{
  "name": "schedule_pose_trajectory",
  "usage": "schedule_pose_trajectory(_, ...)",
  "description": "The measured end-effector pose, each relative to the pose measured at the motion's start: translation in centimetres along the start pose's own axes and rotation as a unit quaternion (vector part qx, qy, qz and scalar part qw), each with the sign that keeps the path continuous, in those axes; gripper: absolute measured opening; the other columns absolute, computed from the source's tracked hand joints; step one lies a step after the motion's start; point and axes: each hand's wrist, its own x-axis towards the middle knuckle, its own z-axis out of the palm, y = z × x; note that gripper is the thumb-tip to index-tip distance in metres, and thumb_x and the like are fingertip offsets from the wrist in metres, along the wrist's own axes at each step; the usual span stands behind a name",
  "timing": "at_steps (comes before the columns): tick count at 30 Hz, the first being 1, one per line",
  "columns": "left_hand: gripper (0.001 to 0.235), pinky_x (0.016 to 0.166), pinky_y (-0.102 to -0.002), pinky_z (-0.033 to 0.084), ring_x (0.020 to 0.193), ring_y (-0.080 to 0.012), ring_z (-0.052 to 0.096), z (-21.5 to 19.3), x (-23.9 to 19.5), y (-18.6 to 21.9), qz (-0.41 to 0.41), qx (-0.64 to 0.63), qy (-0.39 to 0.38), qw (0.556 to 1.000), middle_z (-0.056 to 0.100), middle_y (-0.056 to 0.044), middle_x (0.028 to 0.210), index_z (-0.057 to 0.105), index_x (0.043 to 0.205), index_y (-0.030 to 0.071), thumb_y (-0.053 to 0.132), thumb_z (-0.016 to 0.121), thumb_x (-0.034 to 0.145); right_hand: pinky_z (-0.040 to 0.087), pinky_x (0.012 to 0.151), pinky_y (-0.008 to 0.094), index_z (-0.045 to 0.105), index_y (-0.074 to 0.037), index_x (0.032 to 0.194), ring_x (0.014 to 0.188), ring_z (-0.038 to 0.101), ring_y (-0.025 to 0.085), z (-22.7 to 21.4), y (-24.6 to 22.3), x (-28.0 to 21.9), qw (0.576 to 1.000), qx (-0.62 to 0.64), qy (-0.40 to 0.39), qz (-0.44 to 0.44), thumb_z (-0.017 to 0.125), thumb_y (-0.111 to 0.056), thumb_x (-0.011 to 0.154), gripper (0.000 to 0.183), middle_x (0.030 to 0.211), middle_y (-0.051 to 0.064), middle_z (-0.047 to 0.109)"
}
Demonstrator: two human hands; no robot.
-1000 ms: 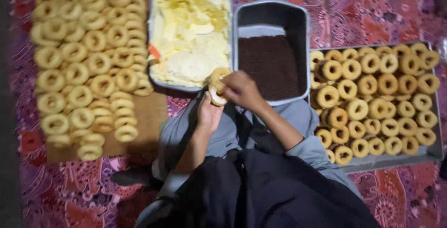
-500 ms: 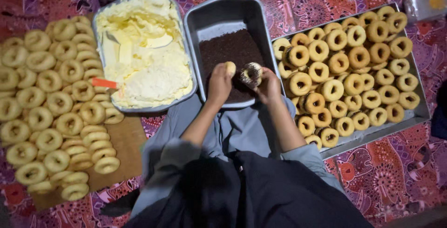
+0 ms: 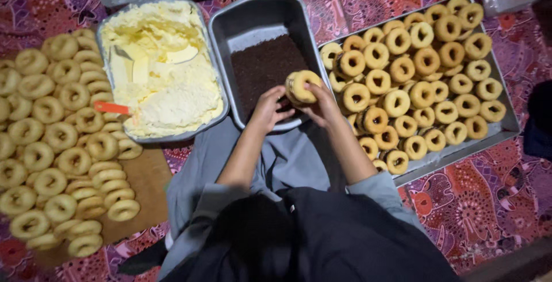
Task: The person sits on the floor and repeatedly picks up ring-shaped doughnuts, fills them with a yellow cream using a small spatula, then rolls them in a dark crumb mixture before placing them on a metal tray.
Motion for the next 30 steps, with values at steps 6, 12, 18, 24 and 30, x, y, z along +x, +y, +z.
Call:
schedule_pose_trajectory(6, 0.04, 0.106, -0.051, 0.043, 0.127, -0.0414, 0.048, 0.9, -4.8, 1.1, 0.418, 0.518, 0.196, 0.72, 0.039, -0.024, 0.144, 0.068, 0.13, 0.007, 0.016, 0.078, 0.093, 0.037, 0.068, 0.035, 0.064, -0.019, 0.13, 0.1, 0.063, 0.022, -20.5, -6.0, -1.9, 0.978, 0.065, 0.168, -0.107, 0.068, -0.037, 0.105, 0.031, 0.116, 0.003, 0.069)
schedule_pose_trajectory(12, 0.025, 0.114, -0.041, 0.048, 0.13, -0.0307, 0.058, -7.6, -13.7, 0.1, 0.473, 0.477, 0.297, 0.678, 0.059, -0.012, 0.136, 0.069, 0.125, 0.005, 0.008, 0.07, 0.101, 0.059, 0.1, 0.059, 0.065, -0.012, 0.131, 0.118, 0.069, 0.037, -32.5, -17.4, -4.5, 0.899, 0.128, 0.348, -0.232, 0.072, -0.034, 0.091, 0.046, 0.13, 0.014, 0.069)
schedule_pose_trajectory(18, 0.022, 0.083, -0.027, 0.055, 0.101, -0.0173, 0.06, -14.9, -21.8, -4.8, 0.39, 0.256, 0.421, 0.778, 0.051, -0.012, 0.13, 0.064, 0.117, -0.001, 0.01, 0.058, 0.099, 0.057, 0.097, 0.056, 0.071, -0.018, 0.128, 0.12, 0.069, 0.031, -33.6, -19.5, -3.4, 0.924, 0.008, 0.375, -0.077, 0.07, -0.039, 0.092, 0.042, 0.128, 0.008, 0.074)
schedule_pose_trajectory(24, 0.03, 0.094, -0.031, 0.05, 0.106, -0.019, 0.058, -24.9, -22.0, -6.9, 0.391, 0.219, 0.498, 0.742, 0.056, -0.01, 0.119, 0.056, 0.123, -0.004, 0.011, 0.063, 0.097, 0.055, 0.081, 0.05, 0.069, -0.018, 0.127, 0.097, 0.067, 0.027, -30.7, -19.8, -2.2, 0.888, -0.165, 0.427, 0.041, 0.067, -0.045, 0.093, 0.044, 0.117, 0.006, 0.073)
schedule_pose_trajectory(30, 0.059, 0.112, -0.052, 0.046, 0.128, -0.0416, 0.058, -36.0, -16.5, 0.8, 0.486, 0.377, 0.593, 0.519, 0.059, -0.027, 0.136, 0.048, 0.141, -0.008, 0.013, 0.078, 0.095, 0.056, 0.085, 0.048, 0.066, -0.01, 0.121, 0.097, 0.067, 0.028, -25.9, -19.6, -5.3, 0.746, -0.377, 0.546, -0.056, 0.067, -0.028, 0.088, 0.038, 0.115, 0.011, 0.071)
